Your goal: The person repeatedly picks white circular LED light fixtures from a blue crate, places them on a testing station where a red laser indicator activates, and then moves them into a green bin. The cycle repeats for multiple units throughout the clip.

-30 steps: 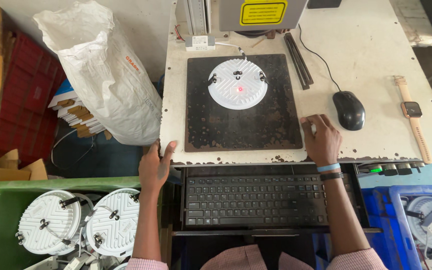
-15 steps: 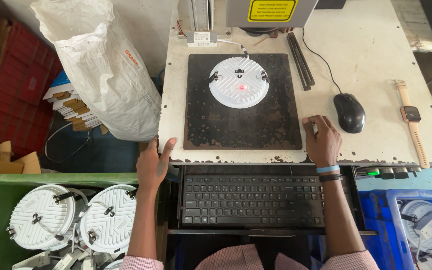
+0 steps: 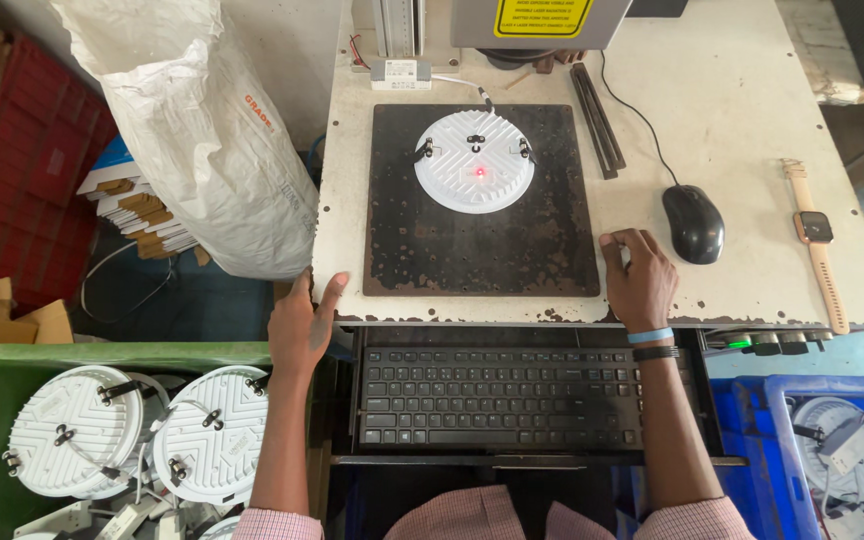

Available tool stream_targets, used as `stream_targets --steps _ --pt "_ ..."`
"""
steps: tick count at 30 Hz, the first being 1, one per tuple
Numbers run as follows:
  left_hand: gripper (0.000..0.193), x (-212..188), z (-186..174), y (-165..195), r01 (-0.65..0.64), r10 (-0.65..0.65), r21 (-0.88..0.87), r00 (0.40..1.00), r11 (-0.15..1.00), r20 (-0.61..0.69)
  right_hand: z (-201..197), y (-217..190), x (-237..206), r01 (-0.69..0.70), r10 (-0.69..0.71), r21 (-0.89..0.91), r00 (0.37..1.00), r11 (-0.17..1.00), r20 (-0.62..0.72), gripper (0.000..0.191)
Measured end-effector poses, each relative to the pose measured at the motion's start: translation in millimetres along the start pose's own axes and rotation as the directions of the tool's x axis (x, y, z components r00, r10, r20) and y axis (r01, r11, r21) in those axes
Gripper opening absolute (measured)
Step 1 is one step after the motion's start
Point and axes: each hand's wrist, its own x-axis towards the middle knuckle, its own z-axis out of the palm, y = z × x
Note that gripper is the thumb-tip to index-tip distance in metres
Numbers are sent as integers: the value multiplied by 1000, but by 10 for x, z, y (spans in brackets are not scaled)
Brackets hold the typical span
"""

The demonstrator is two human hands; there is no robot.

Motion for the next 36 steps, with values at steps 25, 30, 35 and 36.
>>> stream_targets --steps 25,30,35,36 --pt "95 17 33 -41 -22 23 33 1000 999 -20 14 44 -9 14 -14 2 1000 1000 -8 20" --pt "93 15 33 -46 -26 26 14 999 1000 -20 31 54 -1 -2 2 -5 1000 1000 7 22" --pt "94 24 35 -45 -35 36 40 999 999 -34 42 47 -7 -7 7 -13 1000 1000 6 22" --pt "94 20 36 -46 -30 32 41 999 999 -32 42 47 -11 -7 7 -11 1000 1000 7 22"
